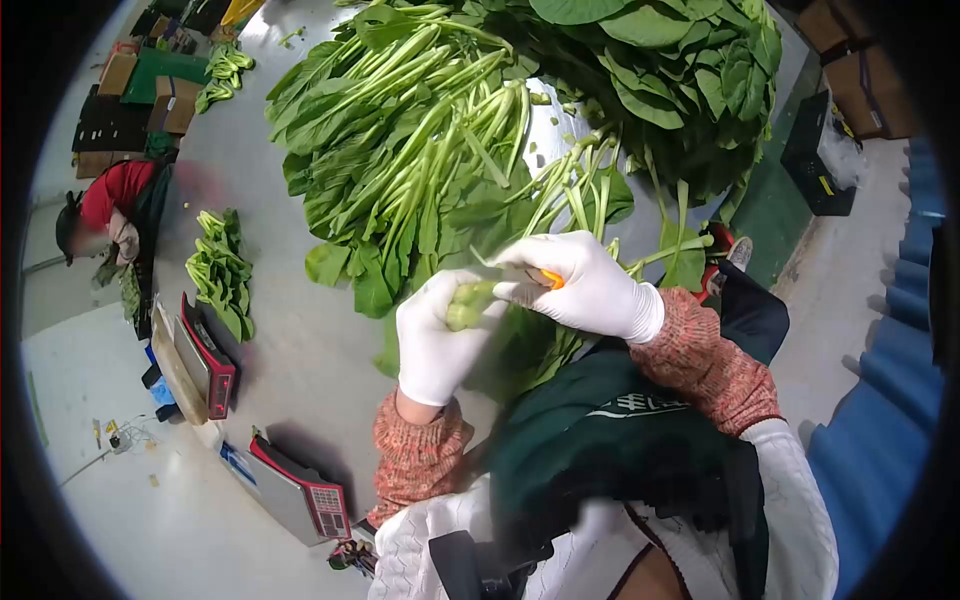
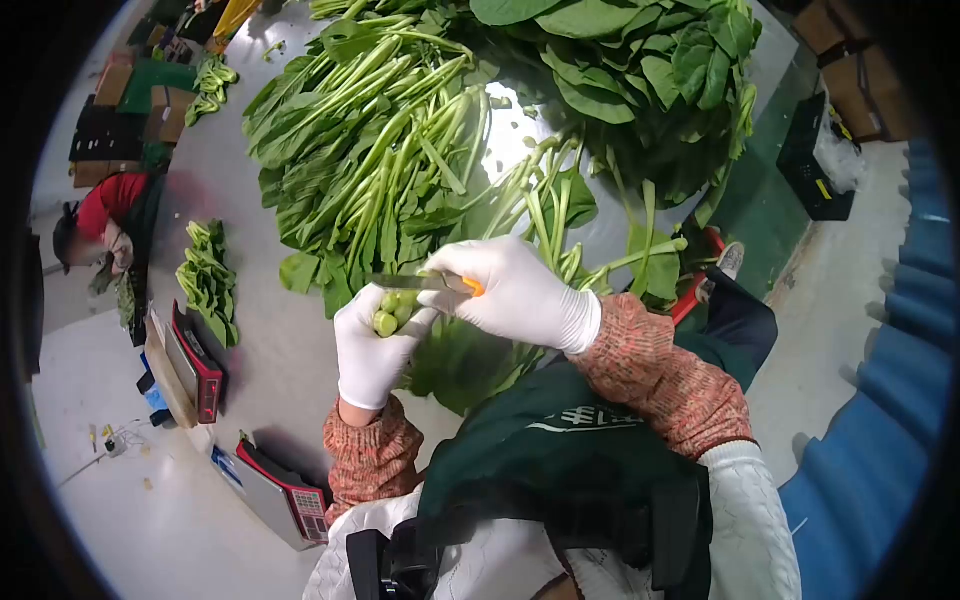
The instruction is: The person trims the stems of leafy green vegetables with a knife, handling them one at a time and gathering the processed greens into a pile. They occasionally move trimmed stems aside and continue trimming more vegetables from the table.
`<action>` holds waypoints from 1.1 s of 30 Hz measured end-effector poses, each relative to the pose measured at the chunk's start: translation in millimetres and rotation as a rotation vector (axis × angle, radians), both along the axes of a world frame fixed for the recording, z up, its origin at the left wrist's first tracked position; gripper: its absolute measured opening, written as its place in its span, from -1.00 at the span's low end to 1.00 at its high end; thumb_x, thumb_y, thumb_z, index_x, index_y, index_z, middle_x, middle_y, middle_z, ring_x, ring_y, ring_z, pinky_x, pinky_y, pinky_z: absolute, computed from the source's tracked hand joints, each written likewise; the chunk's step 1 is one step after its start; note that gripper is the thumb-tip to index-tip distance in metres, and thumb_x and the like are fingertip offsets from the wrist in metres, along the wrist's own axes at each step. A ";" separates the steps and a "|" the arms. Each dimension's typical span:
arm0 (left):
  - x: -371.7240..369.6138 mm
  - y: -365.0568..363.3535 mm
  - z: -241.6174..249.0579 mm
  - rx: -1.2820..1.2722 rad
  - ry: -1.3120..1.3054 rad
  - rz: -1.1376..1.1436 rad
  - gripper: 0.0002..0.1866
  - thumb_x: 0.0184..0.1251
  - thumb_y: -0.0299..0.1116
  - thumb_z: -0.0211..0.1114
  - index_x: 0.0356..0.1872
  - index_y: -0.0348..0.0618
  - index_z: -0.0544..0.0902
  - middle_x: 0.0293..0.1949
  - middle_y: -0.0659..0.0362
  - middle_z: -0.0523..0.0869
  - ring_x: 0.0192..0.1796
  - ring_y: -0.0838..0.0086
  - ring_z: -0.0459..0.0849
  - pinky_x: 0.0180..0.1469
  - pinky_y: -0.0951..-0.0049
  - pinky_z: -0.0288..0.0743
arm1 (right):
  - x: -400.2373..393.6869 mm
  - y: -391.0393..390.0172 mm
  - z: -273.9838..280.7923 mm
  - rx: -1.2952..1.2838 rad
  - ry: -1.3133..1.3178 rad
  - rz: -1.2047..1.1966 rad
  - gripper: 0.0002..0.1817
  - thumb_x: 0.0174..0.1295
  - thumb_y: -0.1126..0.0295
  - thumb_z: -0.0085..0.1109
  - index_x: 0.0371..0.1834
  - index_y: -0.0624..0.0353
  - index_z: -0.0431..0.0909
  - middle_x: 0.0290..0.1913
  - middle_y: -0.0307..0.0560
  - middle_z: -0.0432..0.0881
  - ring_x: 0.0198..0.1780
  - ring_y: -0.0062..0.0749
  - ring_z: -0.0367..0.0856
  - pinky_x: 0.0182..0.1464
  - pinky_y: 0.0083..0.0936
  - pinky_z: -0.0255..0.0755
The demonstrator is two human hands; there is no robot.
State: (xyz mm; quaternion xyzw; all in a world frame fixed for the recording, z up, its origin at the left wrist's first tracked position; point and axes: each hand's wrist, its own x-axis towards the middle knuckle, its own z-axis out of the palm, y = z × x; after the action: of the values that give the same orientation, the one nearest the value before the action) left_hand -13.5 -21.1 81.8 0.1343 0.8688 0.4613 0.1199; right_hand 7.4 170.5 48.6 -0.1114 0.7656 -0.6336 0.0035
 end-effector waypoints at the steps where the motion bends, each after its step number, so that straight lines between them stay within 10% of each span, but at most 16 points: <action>1: -1.3 -6.4 -1.7 -0.031 0.038 -0.006 -0.76 0.04 -0.54 0.51 -0.25 -0.28 0.67 -0.38 0.22 0.69 -0.35 0.61 0.60 -0.22 0.53 0.51 | -0.6 3.5 -2.2 0.094 0.009 0.016 -0.83 0.15 0.48 0.38 -0.23 0.25 0.63 -0.44 -0.08 0.62 -0.45 -0.48 0.57 -0.39 -0.55 0.39; 4: -4.8 -33.2 -4.1 -0.095 0.122 0.038 -0.77 0.04 -0.55 0.50 -0.26 -0.28 0.66 -0.40 0.21 0.68 -0.36 0.57 0.60 -0.23 0.53 0.51 | -1.3 16.5 -12.4 0.166 -0.063 0.148 -0.80 0.05 0.40 0.42 -0.38 0.25 0.59 -0.56 -0.08 0.55 -0.53 -0.35 0.53 -0.40 -0.48 0.40; 5: -6.2 -50.1 -11.1 -0.122 0.124 0.114 -0.73 -0.06 -0.51 0.51 -0.26 -0.20 0.69 -0.36 0.05 0.72 -0.33 0.27 0.73 -0.23 0.38 0.58 | -7.5 27.0 -12.8 0.341 -0.131 0.238 -0.75 0.04 0.24 0.40 -0.40 0.19 0.62 -0.59 -0.04 0.57 -0.52 -0.23 0.59 -0.39 -0.37 0.45; 9: -9.0 -93.4 -13.1 -0.141 0.006 0.317 -0.76 -0.02 -0.56 0.47 -0.27 -0.24 0.67 -0.40 0.17 0.68 -0.37 0.50 0.64 -0.24 0.51 0.53 | -35.7 40.6 -44.4 1.066 -0.155 0.248 -0.69 0.13 0.10 0.31 -0.19 0.04 0.66 -0.49 -0.06 0.67 -0.37 -0.02 0.69 -0.30 -0.18 0.54; 13: -7.2 -88.5 -6.3 0.115 -0.139 0.431 -0.79 0.08 -0.62 0.40 -0.30 -0.23 0.55 -0.40 0.37 0.55 -0.33 0.78 0.44 -0.25 0.69 0.42 | -105.2 5.2 -52.3 0.640 0.132 0.005 -0.79 0.18 0.23 0.24 -0.13 -0.08 0.67 -0.35 -0.08 0.69 -0.24 -0.02 0.70 -0.24 -0.22 0.56; 17: -9.7 -83.7 -1.8 0.081 -0.112 0.407 -0.76 0.06 -0.63 0.39 -0.30 -0.19 0.53 -0.40 0.37 0.54 -0.34 0.76 0.44 -0.25 0.69 0.41 | -181.5 -46.2 -64.0 0.873 0.137 0.145 -0.77 0.22 0.42 0.06 -0.08 0.05 0.60 -0.09 -0.01 0.64 -0.09 -0.10 0.69 -0.16 -0.15 0.55; 27: -13.6 -123.2 -3.9 -0.006 0.045 0.508 -0.77 0.09 -0.65 0.37 -0.26 -0.20 0.54 -0.38 0.36 0.52 -0.35 0.74 0.41 -0.27 0.70 0.36 | -71.3 -23.1 -76.5 0.679 0.303 0.335 -0.74 0.07 0.37 0.31 -0.14 0.03 0.62 -0.31 -0.10 0.55 -0.40 -0.16 0.63 -0.39 -0.30 0.54; 33: -16.8 -136.0 -9.4 0.031 0.029 0.564 -0.78 0.11 -0.65 0.35 -0.25 -0.20 0.54 -0.35 0.36 0.53 -0.32 0.73 0.42 -0.21 0.71 0.36 | -34.7 13.9 -57.2 0.148 -0.244 0.055 -0.62 0.20 0.45 0.29 0.12 0.22 0.60 -0.12 -0.07 0.72 -0.14 -0.42 0.69 -0.05 -0.55 0.53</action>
State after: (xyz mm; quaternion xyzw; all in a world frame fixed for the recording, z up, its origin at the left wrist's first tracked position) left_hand -30.2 -157.0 72.4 -0.1043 0.8664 0.4876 -0.0279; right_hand -27.3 184.4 -8.6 -0.0539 0.8007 -0.5840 0.1223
